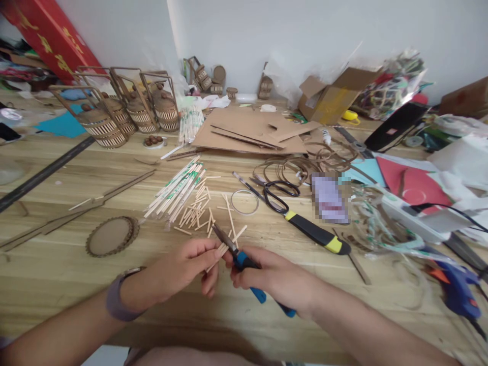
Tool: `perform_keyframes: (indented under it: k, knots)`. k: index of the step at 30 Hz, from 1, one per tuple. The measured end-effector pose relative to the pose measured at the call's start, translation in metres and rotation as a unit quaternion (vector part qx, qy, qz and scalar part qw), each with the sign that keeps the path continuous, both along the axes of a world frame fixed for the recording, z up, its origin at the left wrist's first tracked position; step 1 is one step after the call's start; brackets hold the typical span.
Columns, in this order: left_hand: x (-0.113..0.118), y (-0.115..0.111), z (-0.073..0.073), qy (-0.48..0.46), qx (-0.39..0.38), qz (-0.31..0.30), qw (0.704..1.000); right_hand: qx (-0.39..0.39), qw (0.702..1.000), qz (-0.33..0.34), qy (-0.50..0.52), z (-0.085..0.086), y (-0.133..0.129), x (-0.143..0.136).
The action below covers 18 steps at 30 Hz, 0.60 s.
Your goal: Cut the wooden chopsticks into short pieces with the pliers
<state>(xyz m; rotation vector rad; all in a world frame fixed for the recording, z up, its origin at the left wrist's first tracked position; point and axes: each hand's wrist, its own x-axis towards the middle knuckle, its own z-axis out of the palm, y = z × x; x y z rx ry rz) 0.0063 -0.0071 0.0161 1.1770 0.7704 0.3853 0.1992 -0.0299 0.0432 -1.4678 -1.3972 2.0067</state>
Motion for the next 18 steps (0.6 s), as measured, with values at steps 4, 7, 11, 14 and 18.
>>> perform_keyframes:
  k: [4,7,11,14,18]
  knots:
    - [0.001,0.0002,-0.0018,-0.007,-0.011,0.007,1.0,0.006,1.0,0.002,0.005,-0.0007,-0.0006,-0.0012]
    - [0.0017,0.0,-0.002,-0.018,-0.018,0.012,1.0,0.018,1.0,0.009,0.003,-0.0016,-0.0004,-0.0009]
    - [0.0009,-0.0005,-0.0024,-0.034,-0.028,0.015,0.999,0.042,0.999,0.018,-0.017,-0.0024,0.0001,-0.0012]
    - [-0.0011,-0.0004,-0.0038,-0.037,-0.018,0.007,0.999,0.075,0.996,0.028,-0.041,-0.0032,0.0001,-0.0022]
    - [-0.0029,-0.0002,-0.0052,-0.037,-0.003,-0.005,0.999,0.11,0.992,0.041,-0.045,-0.006,0.0011,-0.0031]
